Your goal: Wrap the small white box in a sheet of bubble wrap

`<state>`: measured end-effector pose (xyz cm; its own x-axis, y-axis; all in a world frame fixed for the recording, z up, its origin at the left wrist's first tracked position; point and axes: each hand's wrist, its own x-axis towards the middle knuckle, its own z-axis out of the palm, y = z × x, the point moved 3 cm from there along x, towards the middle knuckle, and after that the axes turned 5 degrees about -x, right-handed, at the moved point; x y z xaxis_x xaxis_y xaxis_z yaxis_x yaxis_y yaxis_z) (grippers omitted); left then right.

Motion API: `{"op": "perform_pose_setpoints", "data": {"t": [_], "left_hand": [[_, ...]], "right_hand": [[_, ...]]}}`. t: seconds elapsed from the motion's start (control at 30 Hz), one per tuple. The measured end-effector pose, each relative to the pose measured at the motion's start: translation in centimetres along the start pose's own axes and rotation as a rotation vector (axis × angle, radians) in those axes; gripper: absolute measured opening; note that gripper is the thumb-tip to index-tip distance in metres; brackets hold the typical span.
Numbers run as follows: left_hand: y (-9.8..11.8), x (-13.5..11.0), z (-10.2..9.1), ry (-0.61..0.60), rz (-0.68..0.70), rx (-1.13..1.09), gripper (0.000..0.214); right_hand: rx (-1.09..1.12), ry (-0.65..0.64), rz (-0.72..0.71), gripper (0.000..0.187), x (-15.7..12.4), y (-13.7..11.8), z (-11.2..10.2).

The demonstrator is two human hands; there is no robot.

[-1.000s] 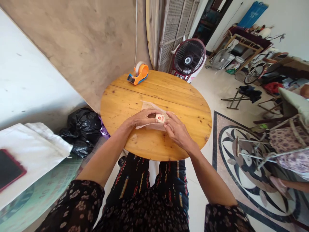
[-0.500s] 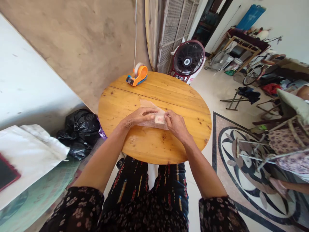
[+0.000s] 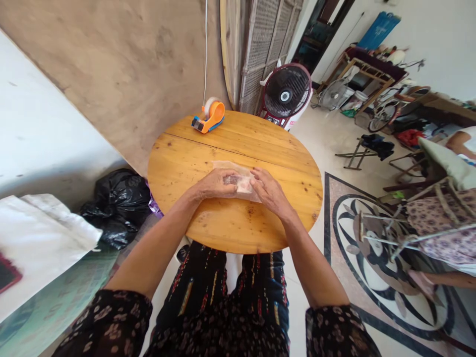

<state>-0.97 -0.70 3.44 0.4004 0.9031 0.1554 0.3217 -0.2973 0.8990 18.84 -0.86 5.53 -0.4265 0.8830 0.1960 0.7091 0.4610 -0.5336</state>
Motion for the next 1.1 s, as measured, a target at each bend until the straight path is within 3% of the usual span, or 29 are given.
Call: {"op": "perform_pose_setpoints", "data": {"t": [0.17,0.33,0.47,0.57,0.77,0.83,1.0,1.1], "left_hand": [[-0.2,0.1,0.1,0.009,0.001,0.024,0.039],[-0.3,0.3,0.1,0.041,0.015,0.057,0.041],[-0.5,0.5,0.1,0.056,0.130,0.068,0.041],[-0.8,0.6,0.0,0.045,0.123,0.072,0.037],[-1.2,0.7,0.0,0.042,0.154,0.059,0.033],[-1.3,0.7,0.1,0.054,0.176,0.056,0.032],[-1.1,0.7,0.1,0.033,0.183,0.051,0.031],[-1.0,0.6,0.1,0.027,0.175,0.063,0.031]], "right_hand": [[0.052,0.041,-0.022,0.038,-0.6,0.0,0.1],[0.044,0.103,0.075,0.028,-1.7,-0.1,-0.5],[-0.084,-0.005,0.127,0.025,-2.7,-0.6,-1.2],[-0.128,-0.057,0.138,0.022,-3.1,-1.1,-1.5],[-0.171,-0.038,0.025,0.041,-3.4,-1.2,-1.4],[-0.180,-0.029,0.000,0.037,-3.6,-1.3,-1.6],[-0.236,-0.167,0.060,0.035,-4.3,-1.4,-1.8],[-0.212,-0.179,-0.045,0.035,-4.2,-1.5,-1.8]]}}
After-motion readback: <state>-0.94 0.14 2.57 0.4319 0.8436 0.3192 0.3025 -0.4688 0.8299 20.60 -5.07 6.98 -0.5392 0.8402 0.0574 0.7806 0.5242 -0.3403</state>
